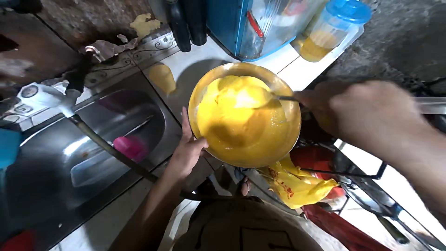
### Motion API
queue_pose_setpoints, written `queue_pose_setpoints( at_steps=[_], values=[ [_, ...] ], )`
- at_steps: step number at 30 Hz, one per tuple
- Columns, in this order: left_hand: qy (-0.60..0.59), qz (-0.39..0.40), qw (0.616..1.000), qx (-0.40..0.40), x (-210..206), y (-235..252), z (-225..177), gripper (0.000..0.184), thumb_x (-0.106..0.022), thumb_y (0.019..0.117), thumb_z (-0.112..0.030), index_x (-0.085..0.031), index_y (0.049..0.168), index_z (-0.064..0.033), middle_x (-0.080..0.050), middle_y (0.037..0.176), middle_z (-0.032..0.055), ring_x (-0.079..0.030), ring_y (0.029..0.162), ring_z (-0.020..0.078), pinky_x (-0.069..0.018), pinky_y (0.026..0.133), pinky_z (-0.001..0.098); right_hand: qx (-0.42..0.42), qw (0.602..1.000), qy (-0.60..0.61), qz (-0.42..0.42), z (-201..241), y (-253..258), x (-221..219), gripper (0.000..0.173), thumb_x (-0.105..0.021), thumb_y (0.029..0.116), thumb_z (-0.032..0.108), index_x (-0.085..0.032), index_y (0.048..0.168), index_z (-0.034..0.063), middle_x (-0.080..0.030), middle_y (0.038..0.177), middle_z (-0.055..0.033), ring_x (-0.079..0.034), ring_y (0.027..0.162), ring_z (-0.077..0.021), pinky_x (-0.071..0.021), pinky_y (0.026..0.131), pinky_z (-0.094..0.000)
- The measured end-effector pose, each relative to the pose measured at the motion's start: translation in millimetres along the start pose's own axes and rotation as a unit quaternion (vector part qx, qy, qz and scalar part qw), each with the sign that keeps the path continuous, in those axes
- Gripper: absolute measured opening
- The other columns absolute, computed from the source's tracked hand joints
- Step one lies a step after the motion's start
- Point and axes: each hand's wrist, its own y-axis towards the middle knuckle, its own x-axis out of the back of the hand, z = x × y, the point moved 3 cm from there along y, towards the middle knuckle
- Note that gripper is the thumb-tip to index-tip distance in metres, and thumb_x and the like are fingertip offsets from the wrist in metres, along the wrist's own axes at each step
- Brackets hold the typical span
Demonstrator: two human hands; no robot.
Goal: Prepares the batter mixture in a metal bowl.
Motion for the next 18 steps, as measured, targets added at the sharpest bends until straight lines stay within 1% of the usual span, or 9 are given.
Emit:
queue_pose_setpoints(
  at_steps=[2,4,5,8,11,13,14,16,18],
  values=[
    [0.015,-0.002,1.0,-0.011,0.4,0.9,2.4,0.117,-0.056,0.0778,0.007,0.011,0.161,-0.0395,-0.027,0.162,0.0125,-0.066,0.112,0.0203,-0.0629,0.071,0.0385,-0.079,0.983,-0.012,0.164,14.7,26.0,-29.2,0.02,-0.063,0.0986,0.006,-0.075,0.113,0.012,-0.072,0.097,-0.0209,-0.07,0.086,-0.0466,-0.0539,0.063,-0.0613],
    [0.025,0.0,0.999,-0.029,-0.1,0.4,4.7,0.116,-0.056,0.0767,0.006,0.012,0.162,-0.0348,-0.019,0.166,0.0115,-0.063,0.119,0.0173,-0.0623,0.077,0.0367,-0.089,0.965,0.025,0.245,31.5,44.1,-62.4,0.03,-0.059,0.0984,0.001,-0.07,0.125,0.0103,-0.07,0.11,-0.0239,-0.069,0.1,-0.048,-0.0552,0.076,-0.0627],
    [0.026,0.005,0.999,-0.034,-0.3,0.1,4.9,0.116,-0.056,0.077,0.006,0.012,0.162,-0.0332,-0.016,0.167,0.0112,-0.061,0.123,0.017,-0.062,0.08,0.0369,-0.054,0.967,0.057,0.244,40.0,42.9,-76.1,0.035,-0.059,0.0977,0.0,-0.069,0.129,0.0109,-0.07,0.111,-0.0232,-0.069,0.1,-0.0465,-0.0558,0.079,-0.0619],
    [0.009,0.009,0.999,-0.035,-1.1,-1.5,4.2,0.113,-0.057,0.0798,0.006,0.009,0.163,-0.0316,-0.024,0.164,0.0104,-0.061,0.122,0.0159,-0.0621,0.081,0.0359,0.077,0.96,0.128,0.238,35.6,27.4,-81.8,0.025,-0.063,0.0972,0.002,-0.073,0.118,0.012,-0.073,0.102,-0.0172,-0.07,0.099,-0.04,-0.0556,0.084,-0.0596],
    [0.006,0.015,0.999,-0.034,-3.0,-2.6,5.5,0.112,-0.057,0.0806,0.006,0.01,0.162,-0.0325,-0.032,0.16,0.0115,-0.066,0.114,0.0169,-0.0633,0.078,0.0362,-0.011,0.952,0.024,0.304,8.4,42.0,-65.8,0.023,-0.065,0.0981,0.006,-0.074,0.118,0.0142,-0.072,0.107,-0.0192,-0.069,0.103,-0.044,-0.0557,0.079,-0.0626],
    [0.006,0.015,0.999,-0.038,-8.2,-2.9,8.5,0.112,-0.056,0.082,0.007,0.011,0.162,-0.0311,-0.032,0.16,0.0136,-0.069,0.109,0.0179,-0.0645,0.074,0.0373,-0.056,0.963,0.006,0.265,15.1,57.7,-71.0,0.027,-0.06,0.0986,0.003,-0.071,0.121,0.0113,-0.071,0.108,-0.0232,-0.069,0.101,-0.0479,-0.055,0.076,-0.063],
    [0.007,0.012,0.999,-0.039,-11.1,-2.9,9.3,0.112,-0.056,0.0815,0.007,0.013,0.162,-0.0309,-0.027,0.162,0.0139,-0.068,0.11,0.0178,-0.0645,0.074,0.0375,-0.04,0.97,0.031,0.236,26.1,58.5,-76.0,0.03,-0.06,0.0977,0.002,-0.071,0.124,0.0114,-0.071,0.109,-0.023,-0.069,0.099,-0.0472,-0.0554,0.076,-0.0628],
    [0.004,-0.001,0.999,-0.034,-13.2,-3.0,9.1,0.111,-0.056,0.0824,0.007,0.012,0.162,-0.0296,-0.02,0.165,0.0138,-0.069,0.11,0.0188,-0.065,0.072,0.038,0.051,0.975,0.099,0.195,39.7,48.7,-84.3,0.023,-0.065,0.0958,0.003,-0.074,0.115,0.0104,-0.072,0.096,-0.0183,-0.071,0.09,-0.041,-0.0572,0.074,-0.06],
    [0.003,-0.013,1.0,-0.021,-13.3,-6.0,9.4,0.109,-0.056,0.084,0.007,0.01,0.163,-0.0292,-0.02,0.165,0.0147,-0.069,0.108,0.0217,-0.065,0.067,0.0401,0.061,0.957,0.095,0.268,25.8,41.7,-77.7,0.02,-0.064,0.0997,0.006,-0.074,0.116,0.011,-0.073,0.1,-0.0173,-0.07,0.099,-0.0401,-0.0551,0.083,-0.0596]
  ],
)
